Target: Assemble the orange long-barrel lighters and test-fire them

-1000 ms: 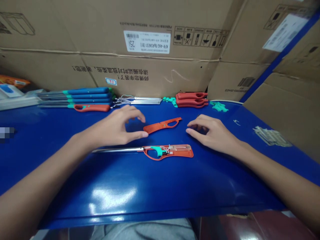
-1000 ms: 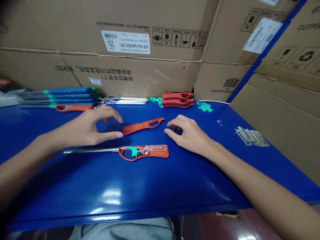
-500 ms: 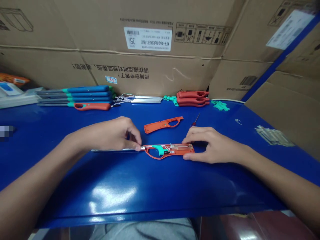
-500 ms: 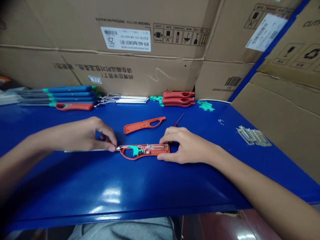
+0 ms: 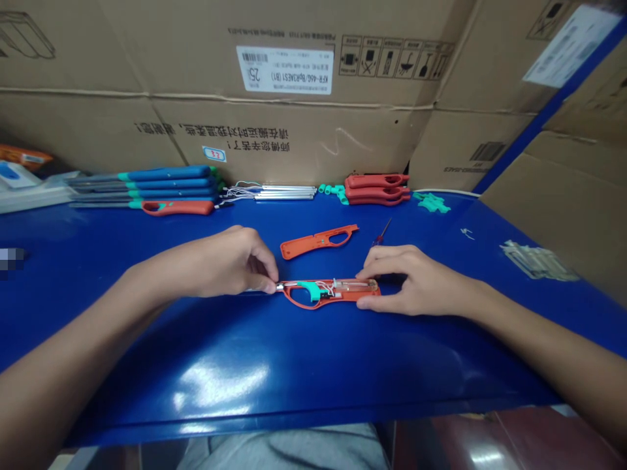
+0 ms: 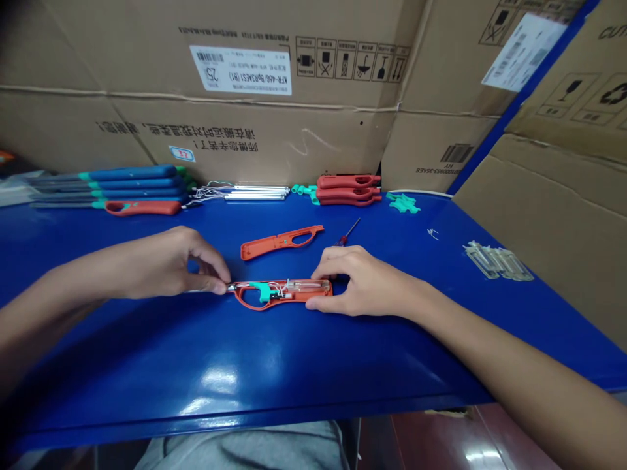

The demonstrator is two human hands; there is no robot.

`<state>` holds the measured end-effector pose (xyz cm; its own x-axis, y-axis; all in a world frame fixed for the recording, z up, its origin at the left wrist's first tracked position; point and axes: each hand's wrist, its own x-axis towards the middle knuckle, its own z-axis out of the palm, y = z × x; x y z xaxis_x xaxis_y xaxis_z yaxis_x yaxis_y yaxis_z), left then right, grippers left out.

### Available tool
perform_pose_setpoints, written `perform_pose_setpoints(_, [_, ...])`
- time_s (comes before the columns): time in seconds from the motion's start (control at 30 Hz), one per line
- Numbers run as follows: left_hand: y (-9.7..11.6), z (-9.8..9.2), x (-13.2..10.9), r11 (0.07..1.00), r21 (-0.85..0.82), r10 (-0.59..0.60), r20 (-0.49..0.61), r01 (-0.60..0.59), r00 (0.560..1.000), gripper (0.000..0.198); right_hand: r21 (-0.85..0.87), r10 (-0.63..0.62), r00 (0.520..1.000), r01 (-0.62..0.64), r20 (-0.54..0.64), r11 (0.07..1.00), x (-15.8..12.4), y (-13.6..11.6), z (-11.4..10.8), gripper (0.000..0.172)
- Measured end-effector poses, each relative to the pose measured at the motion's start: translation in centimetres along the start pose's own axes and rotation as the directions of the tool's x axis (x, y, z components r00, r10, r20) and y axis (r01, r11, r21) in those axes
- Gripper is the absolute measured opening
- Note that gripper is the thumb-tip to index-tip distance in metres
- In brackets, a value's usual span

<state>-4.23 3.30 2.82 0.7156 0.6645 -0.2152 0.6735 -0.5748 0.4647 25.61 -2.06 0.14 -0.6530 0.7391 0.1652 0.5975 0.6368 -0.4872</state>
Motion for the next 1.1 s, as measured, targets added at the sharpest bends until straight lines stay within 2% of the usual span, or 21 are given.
perform_pose_setpoints(0.17, [0.5, -0.1, 0.0, 0.996, 0.078, -0.034, 0.015, 0.032, 0.999, 0.014, 0.018, -0.027, 0.999, 0.028, -0.029, 0.999, 0.0, 0.1, 0.1, 0.025])
perform_pose_setpoints(0.47, [0.5, -0.1, -0.3, 0.986, 0.145, 0.083, -0.028, -0.078, 0.996, 0.017, -0.032, -0.007, 1.000, 0.006, -0.014, 0.999, 0.1, 0.2, -0.1, 0.025])
perform_pose_setpoints(0.57, [0.4, -0.1, -0.3, 0.989, 0.135, 0.063, -0.015, -0.061, 0.998, 0.018, -0.054, 0.013, 1.000, -0.014, -0.016, 0.998, 0.0, 0.3, -0.1, 0.026])
perform_pose_setpoints(0.7, [0.6, 0.1, -0.4, 0.989, 0.150, 0.023, -0.052, -0.015, 0.998, 0.018, -0.061, 0.043, 0.999, -0.043, -0.015, 0.997, 0.0, 0.1, 0.0, 0.026])
perform_pose_setpoints(0.9, [0.9, 0.2, -0.3, 0.981, 0.185, 0.070, -0.036, -0.063, 0.997, 0.017, -0.060, 0.044, 0.999, -0.045, -0.017, 0.997, -0.1, -0.1, -0.1, 0.025])
perform_pose_setpoints(1.1, [1.2, -0.2, -0.4, 0.982, 0.187, 0.049, -0.061, -0.037, 0.997, 0.018, -0.077, 0.032, 0.999, -0.033, -0.022, 0.996, -0.1, 0.1, 0.1, 0.027])
